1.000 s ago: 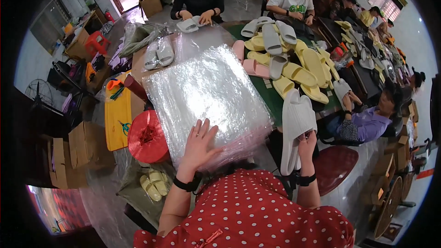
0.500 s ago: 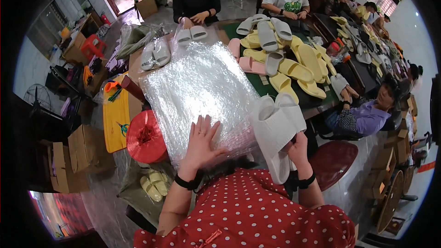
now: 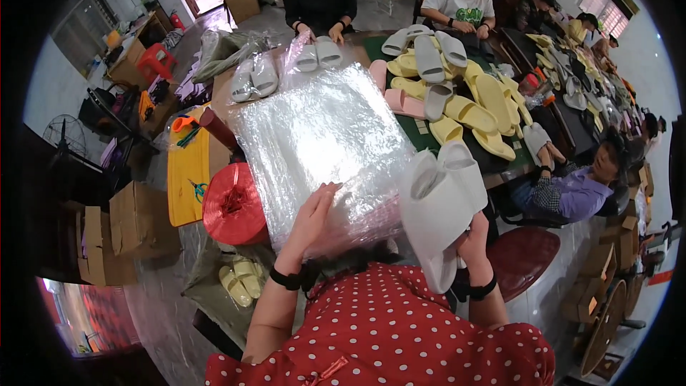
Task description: Placing pairs of slippers into plastic bags for packaging.
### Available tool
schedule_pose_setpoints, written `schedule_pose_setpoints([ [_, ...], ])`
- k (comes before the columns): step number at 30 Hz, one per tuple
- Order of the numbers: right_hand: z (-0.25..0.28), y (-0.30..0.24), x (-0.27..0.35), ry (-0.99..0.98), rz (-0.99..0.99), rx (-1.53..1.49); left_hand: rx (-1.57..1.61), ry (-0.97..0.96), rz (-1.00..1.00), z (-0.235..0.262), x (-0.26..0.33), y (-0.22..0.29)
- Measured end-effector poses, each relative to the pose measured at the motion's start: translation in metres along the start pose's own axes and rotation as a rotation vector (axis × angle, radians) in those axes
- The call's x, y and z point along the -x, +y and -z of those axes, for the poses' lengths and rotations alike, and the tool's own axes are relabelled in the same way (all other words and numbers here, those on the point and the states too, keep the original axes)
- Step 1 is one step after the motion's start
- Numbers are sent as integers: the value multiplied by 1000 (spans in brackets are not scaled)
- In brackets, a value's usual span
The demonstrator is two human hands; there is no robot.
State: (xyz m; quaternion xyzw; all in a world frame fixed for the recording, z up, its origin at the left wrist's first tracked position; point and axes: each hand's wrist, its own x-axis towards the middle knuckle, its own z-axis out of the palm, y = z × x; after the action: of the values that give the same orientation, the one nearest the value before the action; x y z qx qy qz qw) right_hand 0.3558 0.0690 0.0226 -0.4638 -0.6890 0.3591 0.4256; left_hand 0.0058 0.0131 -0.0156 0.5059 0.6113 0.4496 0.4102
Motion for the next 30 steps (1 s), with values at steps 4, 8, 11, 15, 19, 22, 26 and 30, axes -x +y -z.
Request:
schedule_pose_setpoints([
  [4,-24,-26,-4,-238,128,60,117,-2,99,-3,-4,6],
  [8,-51,-23,-9,-510,227,252,280,-13,202,0,-11,10],
  [11,-64,-6,-13,-549,216,456,315,-15,182,3,-11,27],
  [15,-67,-19,-16,-501,245,528,-283,-85,-193,3,2,44],
  [19,-79,-29,-24,-512,245,536,-689,-54,-436,-10,8,60],
  [22,-91,-35,-32,-495,224,514,-641,-114,-464,-13,13,72],
  [26,-111,-28,-47,-527,189,572,-447,-233,-472,-14,20,83],
  [30,-143,-17,-66,-502,211,654,-350,-334,-521,-13,16,82],
])
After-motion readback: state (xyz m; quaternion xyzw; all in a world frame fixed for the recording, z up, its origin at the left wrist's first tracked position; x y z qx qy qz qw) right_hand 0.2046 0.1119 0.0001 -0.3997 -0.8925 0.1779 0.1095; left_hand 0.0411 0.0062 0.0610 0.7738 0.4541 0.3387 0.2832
